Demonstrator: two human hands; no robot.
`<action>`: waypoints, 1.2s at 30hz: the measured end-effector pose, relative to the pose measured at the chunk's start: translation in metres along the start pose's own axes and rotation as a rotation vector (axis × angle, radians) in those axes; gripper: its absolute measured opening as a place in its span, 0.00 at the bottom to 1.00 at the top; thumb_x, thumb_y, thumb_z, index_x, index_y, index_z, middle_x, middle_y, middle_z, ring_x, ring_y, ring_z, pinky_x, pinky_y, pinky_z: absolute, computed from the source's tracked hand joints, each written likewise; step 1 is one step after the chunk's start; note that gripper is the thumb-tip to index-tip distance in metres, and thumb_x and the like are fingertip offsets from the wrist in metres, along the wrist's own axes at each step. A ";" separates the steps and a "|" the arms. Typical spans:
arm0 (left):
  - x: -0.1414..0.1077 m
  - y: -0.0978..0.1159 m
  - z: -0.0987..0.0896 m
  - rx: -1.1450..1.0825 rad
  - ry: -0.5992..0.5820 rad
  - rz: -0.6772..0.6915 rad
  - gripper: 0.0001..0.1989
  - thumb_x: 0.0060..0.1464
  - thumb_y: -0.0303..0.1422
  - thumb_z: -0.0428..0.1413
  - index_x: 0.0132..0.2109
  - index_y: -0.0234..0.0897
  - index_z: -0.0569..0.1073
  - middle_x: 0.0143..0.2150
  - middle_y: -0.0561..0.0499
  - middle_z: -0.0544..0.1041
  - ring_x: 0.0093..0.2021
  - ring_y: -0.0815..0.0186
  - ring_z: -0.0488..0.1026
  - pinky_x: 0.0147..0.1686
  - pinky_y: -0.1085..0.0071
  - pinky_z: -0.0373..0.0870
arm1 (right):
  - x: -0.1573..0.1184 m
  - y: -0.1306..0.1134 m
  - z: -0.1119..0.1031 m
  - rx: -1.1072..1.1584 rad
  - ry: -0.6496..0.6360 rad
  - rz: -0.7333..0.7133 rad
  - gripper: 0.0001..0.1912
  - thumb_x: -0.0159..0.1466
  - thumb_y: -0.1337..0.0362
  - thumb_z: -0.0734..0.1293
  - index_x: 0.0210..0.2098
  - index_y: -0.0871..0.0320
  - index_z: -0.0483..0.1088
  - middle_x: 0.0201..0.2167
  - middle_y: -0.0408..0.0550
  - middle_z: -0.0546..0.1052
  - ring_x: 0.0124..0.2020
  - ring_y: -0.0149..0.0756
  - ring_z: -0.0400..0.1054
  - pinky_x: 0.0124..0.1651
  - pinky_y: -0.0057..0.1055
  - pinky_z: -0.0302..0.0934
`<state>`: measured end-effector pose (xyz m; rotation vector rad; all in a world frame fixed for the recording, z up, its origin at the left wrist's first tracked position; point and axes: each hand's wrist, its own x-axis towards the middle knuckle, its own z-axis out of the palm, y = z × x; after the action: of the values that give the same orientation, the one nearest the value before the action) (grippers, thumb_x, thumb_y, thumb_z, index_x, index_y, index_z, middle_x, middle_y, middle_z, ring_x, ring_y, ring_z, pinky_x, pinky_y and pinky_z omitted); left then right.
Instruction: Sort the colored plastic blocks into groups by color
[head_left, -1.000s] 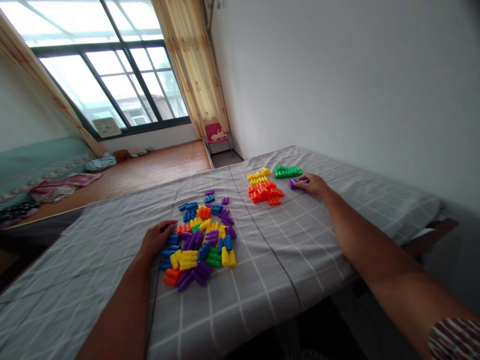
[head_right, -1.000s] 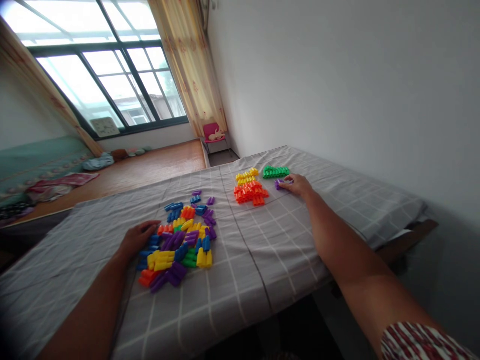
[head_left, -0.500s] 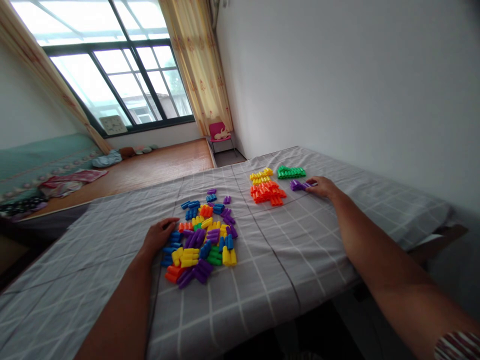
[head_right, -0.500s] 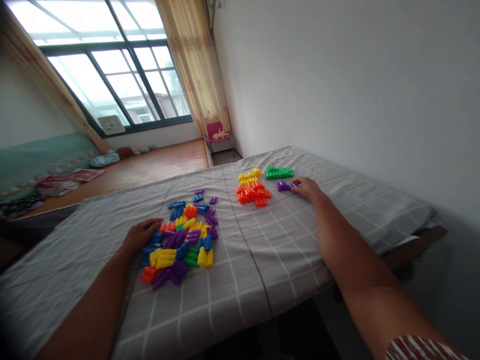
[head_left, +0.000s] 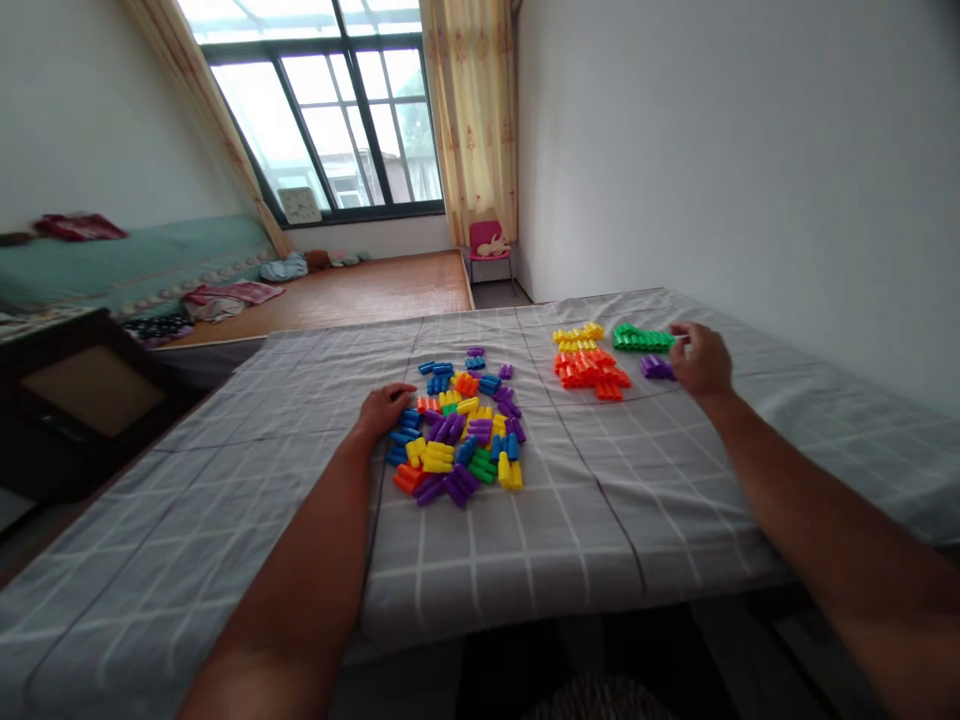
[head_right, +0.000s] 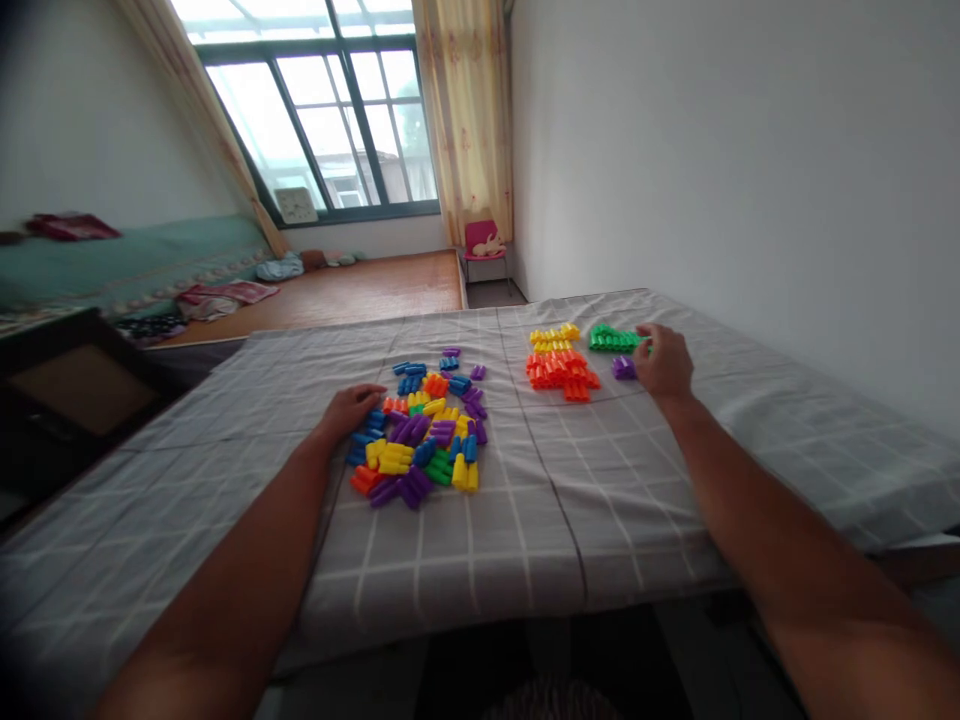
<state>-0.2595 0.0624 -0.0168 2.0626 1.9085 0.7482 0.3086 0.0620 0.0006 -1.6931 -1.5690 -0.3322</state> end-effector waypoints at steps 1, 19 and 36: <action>0.001 -0.001 0.001 -0.003 0.002 -0.002 0.22 0.52 0.38 0.49 0.49 0.35 0.79 0.35 0.49 0.81 0.35 0.62 0.74 0.35 0.70 0.67 | -0.002 -0.024 0.002 0.041 -0.058 -0.079 0.19 0.63 0.69 0.58 0.51 0.60 0.70 0.50 0.58 0.75 0.52 0.46 0.68 0.60 0.41 0.57; 0.000 -0.002 0.005 -0.063 0.026 0.033 0.20 0.52 0.34 0.49 0.48 0.34 0.80 0.33 0.49 0.80 0.31 0.65 0.72 0.32 0.71 0.65 | -0.031 -0.248 0.108 0.279 -0.647 -0.500 0.15 0.58 0.64 0.69 0.45 0.55 0.75 0.42 0.48 0.79 0.41 0.38 0.73 0.45 0.30 0.65; 0.006 0.009 -0.011 -0.041 0.006 -0.076 0.21 0.45 0.42 0.52 0.42 0.37 0.81 0.34 0.49 0.82 0.34 0.61 0.76 0.33 0.71 0.70 | -0.048 -0.007 -0.032 0.026 -0.532 -0.012 0.12 0.60 0.57 0.67 0.39 0.57 0.76 0.37 0.48 0.80 0.35 0.37 0.74 0.39 0.29 0.64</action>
<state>-0.2573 0.0651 -0.0017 1.9539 1.9458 0.7698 0.3022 0.0050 -0.0078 -1.8468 -1.9467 0.1501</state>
